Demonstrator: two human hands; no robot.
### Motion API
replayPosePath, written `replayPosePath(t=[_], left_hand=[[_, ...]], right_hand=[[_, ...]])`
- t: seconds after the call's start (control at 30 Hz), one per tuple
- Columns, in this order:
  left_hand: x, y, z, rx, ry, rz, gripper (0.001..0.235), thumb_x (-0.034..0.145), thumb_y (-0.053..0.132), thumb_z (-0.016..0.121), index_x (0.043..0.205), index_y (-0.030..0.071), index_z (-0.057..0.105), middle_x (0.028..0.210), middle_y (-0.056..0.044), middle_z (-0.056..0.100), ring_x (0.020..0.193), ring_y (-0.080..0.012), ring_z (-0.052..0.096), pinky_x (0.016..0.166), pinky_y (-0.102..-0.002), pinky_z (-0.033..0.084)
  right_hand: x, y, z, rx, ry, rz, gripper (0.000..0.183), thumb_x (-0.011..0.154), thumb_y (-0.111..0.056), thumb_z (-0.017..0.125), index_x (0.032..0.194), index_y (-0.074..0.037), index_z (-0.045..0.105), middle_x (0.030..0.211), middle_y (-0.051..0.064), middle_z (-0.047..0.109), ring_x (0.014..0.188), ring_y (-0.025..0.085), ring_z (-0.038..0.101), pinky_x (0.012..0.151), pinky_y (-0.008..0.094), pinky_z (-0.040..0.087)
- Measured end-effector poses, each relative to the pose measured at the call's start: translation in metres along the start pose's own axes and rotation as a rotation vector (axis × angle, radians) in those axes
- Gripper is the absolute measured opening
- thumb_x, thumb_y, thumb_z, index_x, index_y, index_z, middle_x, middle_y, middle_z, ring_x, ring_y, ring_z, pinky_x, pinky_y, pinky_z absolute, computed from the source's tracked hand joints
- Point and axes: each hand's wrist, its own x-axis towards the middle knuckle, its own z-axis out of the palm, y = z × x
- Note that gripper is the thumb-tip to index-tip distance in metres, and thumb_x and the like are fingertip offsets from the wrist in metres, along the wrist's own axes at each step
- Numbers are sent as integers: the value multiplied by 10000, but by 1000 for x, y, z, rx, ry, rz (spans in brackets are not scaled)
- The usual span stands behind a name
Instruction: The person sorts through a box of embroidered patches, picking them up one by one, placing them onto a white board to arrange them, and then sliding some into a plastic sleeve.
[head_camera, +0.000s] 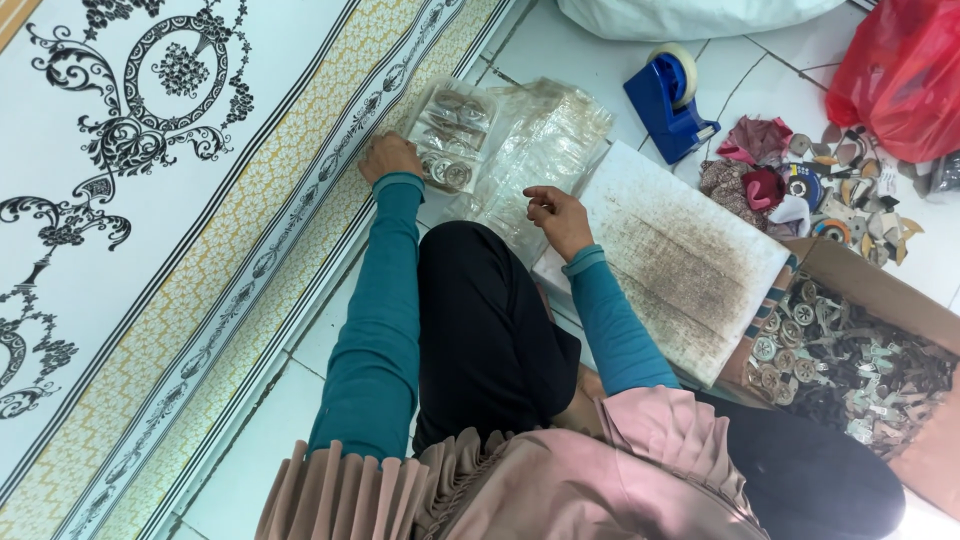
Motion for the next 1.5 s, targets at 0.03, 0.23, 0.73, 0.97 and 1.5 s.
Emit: replayPosePath(t=[0.03, 0.23, 0.73, 0.97, 1.5], left_hand=[[-1, 0, 0, 48, -49, -4, 224, 1013, 376, 664, 995, 154, 691, 1008, -94, 660, 1056, -293, 688, 910, -496, 563], [-2, 0, 27, 75, -75, -37, 355, 966, 455, 718, 1026, 106, 686, 1048, -159, 673, 1087, -329, 688, 951, -519, 549], [7, -12, 54, 190, 152, 100, 237, 998, 345, 682, 997, 112, 641, 1011, -108, 629, 1008, -265, 671, 869, -451, 524], [23, -6, 37, 365, 320, 192, 225, 1011, 326, 686, 1007, 104, 647, 974, -89, 622, 941, -224, 680, 817, -416, 517], [-64, 170, 9, -73, -159, 678, 251, 1044, 200, 639, 1287, 138, 625, 1199, -147, 633, 1068, -391, 685, 873, -548, 552]], right_hand=[[0, 0, 0, -11, -2, -5, 314, 955, -67, 664, 1264, -64, 718, 1025, 179, 729, 894, 229, 713, 809, 361, 620], [-4, 3, -2, -29, -8, -4, 316, 966, -77, 648, 1275, -69, 717, 1036, 176, 733, 916, 245, 713, 838, 396, 603], [-1, 14, 1, -106, 24, -51, 282, 962, -85, 668, 1236, -98, 738, 1041, 155, 732, 903, 250, 725, 840, 408, 587], [-2, 15, 1, -103, 32, -67, 275, 973, -83, 663, 1238, -90, 733, 1075, 168, 724, 921, 264, 733, 821, 400, 590], [-66, 0, -112, 49, 245, -53, 262, 981, -84, 631, 1221, -88, 734, 1060, 162, 739, 843, 219, 749, 736, 370, 614]])
